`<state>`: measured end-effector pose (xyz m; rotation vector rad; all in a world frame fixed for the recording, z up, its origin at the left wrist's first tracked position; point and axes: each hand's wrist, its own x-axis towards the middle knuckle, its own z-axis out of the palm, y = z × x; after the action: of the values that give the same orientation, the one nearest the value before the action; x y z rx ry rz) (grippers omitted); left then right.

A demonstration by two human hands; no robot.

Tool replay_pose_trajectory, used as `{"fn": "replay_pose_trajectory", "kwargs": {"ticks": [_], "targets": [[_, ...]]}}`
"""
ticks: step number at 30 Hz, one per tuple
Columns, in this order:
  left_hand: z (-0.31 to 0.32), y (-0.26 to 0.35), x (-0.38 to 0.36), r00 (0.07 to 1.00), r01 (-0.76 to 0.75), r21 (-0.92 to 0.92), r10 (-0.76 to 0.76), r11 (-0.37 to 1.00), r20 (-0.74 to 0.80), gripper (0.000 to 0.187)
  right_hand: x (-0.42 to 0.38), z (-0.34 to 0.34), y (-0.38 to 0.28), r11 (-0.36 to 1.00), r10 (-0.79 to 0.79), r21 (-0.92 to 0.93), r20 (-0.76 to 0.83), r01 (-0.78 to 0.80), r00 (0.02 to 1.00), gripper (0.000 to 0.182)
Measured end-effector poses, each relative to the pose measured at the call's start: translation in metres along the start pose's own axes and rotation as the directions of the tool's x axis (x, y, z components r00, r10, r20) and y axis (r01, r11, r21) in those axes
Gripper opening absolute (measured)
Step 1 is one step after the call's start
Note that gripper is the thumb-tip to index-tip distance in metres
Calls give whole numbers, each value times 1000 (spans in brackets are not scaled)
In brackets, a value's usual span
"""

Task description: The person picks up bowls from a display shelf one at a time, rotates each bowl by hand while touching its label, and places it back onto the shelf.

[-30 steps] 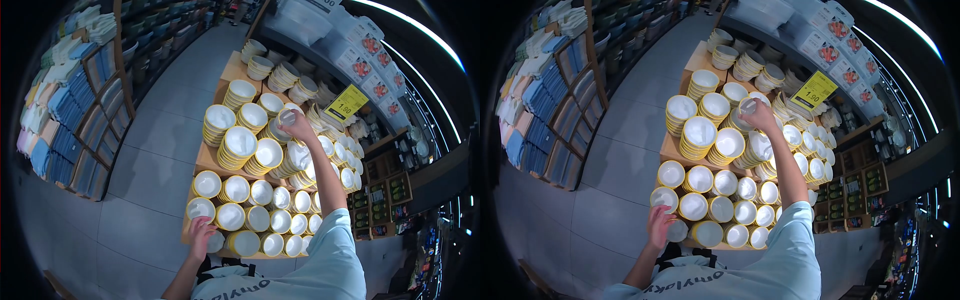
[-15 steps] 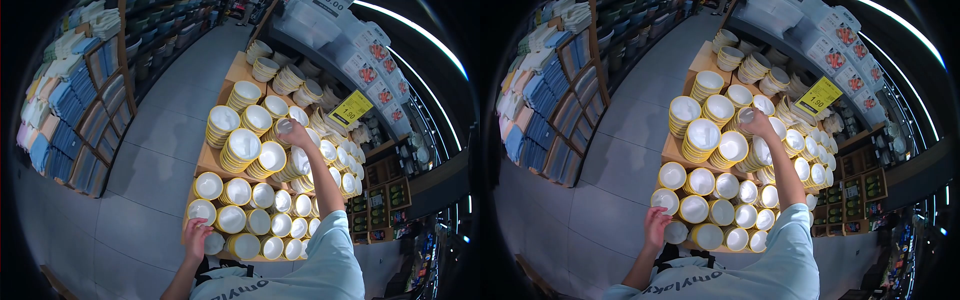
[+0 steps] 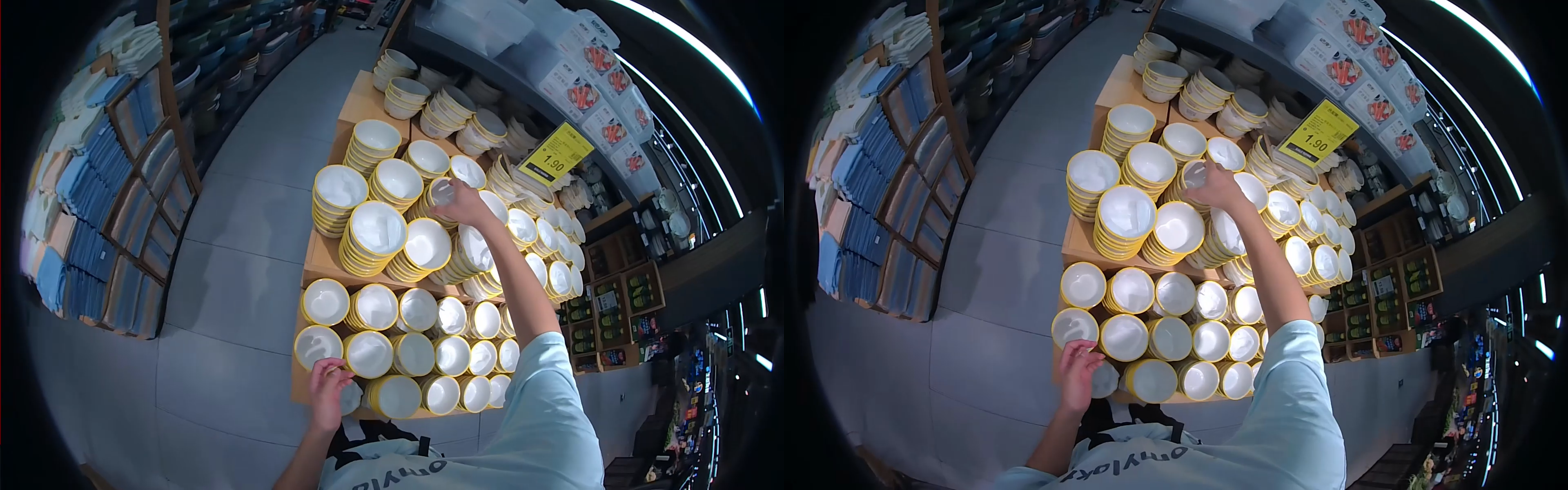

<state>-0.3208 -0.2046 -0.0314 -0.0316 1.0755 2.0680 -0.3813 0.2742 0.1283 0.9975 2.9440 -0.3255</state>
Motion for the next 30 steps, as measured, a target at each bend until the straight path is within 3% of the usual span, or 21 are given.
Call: {"fn": "replay_pose_trajectory", "kwargs": {"ticks": [4,6,8,10,12,13,16,23,26,28,30], "targets": [[3,-20,6,999,34,4,-34,999,14,18,10,13,21,996,-84,17,-61,85,995,108],[11,-29,3,1000,-12,26,13,1000,-24,16,1,11,25,994,-74,-87,-108,65,991,104],[24,-32,-4,999,-26,37,27,999,-22,14,-42,-17,10,973,-155,84,-449,215,880,91],[47,-41,-10,998,-61,72,59,996,24,13,-121,-25,22,914,-203,155,-624,375,754,56],[61,-56,-18,997,-79,139,81,987,-10,10,-199,-21,28,861,-143,271,-682,430,717,36],[76,-62,-24,996,-84,152,88,985,-20,8,-235,-10,41,854,-165,231,-730,467,664,28],[109,-112,-39,992,-113,191,99,975,80,7,-354,32,91,880,-142,219,-726,422,673,19],[229,-271,-114,955,31,387,-141,922,260,5,-591,96,243,807,266,573,-571,145,776,7],[264,-344,-149,913,95,436,-253,895,321,6,-663,98,304,798,390,603,-526,9,755,7],[290,-379,-169,880,133,441,-311,888,360,7,-695,101,338,704,577,698,-455,-130,678,7],[309,-405,-189,798,240,504,-464,830,384,5,-717,104,365,670,611,727,-422,-152,670,8]]}}
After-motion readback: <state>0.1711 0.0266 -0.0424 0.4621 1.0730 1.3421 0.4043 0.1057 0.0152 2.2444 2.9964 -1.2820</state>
